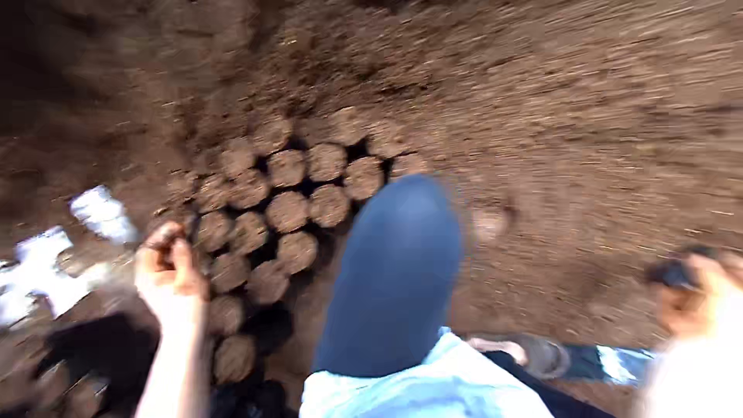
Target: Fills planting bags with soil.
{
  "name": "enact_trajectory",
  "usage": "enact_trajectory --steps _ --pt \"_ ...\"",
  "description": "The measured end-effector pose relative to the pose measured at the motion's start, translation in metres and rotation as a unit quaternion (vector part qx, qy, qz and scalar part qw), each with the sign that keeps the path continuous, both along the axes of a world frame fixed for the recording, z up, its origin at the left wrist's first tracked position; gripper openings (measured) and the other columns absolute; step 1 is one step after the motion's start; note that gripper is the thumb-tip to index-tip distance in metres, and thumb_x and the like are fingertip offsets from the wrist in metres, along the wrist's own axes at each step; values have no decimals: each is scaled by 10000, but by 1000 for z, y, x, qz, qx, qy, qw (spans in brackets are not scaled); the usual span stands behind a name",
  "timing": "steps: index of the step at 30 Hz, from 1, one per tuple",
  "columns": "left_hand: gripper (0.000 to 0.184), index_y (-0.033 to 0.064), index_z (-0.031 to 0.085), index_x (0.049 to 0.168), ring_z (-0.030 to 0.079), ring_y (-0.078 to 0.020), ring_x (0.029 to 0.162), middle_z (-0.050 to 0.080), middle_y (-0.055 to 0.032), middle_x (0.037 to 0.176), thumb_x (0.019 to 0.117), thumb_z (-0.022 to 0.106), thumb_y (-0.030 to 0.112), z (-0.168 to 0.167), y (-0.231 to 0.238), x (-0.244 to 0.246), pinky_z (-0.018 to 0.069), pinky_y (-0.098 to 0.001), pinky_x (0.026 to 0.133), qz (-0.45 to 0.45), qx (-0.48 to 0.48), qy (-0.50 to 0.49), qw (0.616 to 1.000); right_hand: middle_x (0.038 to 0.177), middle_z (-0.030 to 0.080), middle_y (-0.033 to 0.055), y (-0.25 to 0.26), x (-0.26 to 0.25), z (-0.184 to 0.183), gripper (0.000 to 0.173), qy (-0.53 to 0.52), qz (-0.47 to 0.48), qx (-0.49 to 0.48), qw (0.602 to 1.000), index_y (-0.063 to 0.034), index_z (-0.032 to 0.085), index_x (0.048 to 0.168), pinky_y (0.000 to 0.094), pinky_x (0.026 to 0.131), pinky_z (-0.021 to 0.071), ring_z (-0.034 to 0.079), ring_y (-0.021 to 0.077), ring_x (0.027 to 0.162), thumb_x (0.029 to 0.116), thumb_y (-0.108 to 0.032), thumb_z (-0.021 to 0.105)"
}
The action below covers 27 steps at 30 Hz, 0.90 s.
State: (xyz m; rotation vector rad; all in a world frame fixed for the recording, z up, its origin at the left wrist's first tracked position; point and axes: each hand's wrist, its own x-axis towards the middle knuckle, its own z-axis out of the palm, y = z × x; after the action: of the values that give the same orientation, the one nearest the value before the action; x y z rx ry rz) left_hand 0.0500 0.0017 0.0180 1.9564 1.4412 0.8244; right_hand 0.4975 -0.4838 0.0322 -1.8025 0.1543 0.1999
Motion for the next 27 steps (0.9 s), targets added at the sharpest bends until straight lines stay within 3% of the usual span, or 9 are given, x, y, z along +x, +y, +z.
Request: enact_trajectory --steps 3,5,7,10,13,16,21,24,27 --pt "354 21 573 1308 645 -62 1117 636 -81 1315 1054 501 256 64 -38 154 545 -283 965 -283 -4 -51 958 1169 610 79 61 4 3 560 23 -26 12 999 -119 366 1497 351 716 600 671 152 859 998 -95 617" --pt "314 38 675 1213 680 -187 1074 692 -116 1210 1018 547 248 101 -83 238 565 -427 941 -458 24 -21 888 1250 607 155 83 7 1 555 50 -29 77 995 -119 373 1504 428 778 611 687 241 953 1005 -83 614" --pt "303 89 715 1202 670 -258 1112 701 -113 1185 1021 597 302 112 -131 307 541 -503 971 -594 21 36 803 1237 608 184 100 3 8 526 71 -31 125 989 -98 375 1492 427 776 611 691 259 956 1016 -64 597" --pt "519 60 612 1334 646 -298 1152 650 -156 1234 1001 647 457 93 -192 380 527 -520 992 -695 -61 112 707 1096 634 152 113 -8 22 429 72 -15 138 988 -78 375 1482 382 722 598 685 213 851 1083 -168 503" --pt "470 9 627 1245 684 -312 1025 693 -185 1095 1002 660 410 69 -224 415 537 -524 936 -696 -151 126 691 913 611 70 113 -14 29 452 53 7 121 991 -76 401 1479 342 716 564 637 156 777 1141 -338 253" --pt "357 -3 660 1132 677 -250 938 684 -158 1027 1043 604 339 55 -231 433 545 -462 890 -673 -222 141 692 942 612 76 106 -15 21 516 20 18 90 996 -61 384 1509 327 730 552 635 153 809 1137 -345 168" --pt "290 5 623 1274 695 -180 984 684 -146 1172 990 648 57 41 -221 455 587 -342 858 -569 -448 65 687 1125 587 157 98 -10 15 381 -22 -44 91 995 44 399 1411 337 796 623 700 181 910 1128 -205 340" --pt "278 8 644 1223 695 -136 936 704 -102 1113 954 706 37 34 -220 466 586 -292 806 -508 -524 20 683 1150 591 179 87 -6 15 327 4 -50 62 997 58 432 1348 341 807 614 697 191 929 1079 -121 489" --pt "214 -16 643 1185 688 -116 868 693 -95 1058 1007 658 103 25 -230 473 587 -275 781 -510 -533 53 673 1176 616 196 84 -4 15 354 92 -5 67 994 41 441 1374 375 787 608 705 230 939 1091 -167 481"
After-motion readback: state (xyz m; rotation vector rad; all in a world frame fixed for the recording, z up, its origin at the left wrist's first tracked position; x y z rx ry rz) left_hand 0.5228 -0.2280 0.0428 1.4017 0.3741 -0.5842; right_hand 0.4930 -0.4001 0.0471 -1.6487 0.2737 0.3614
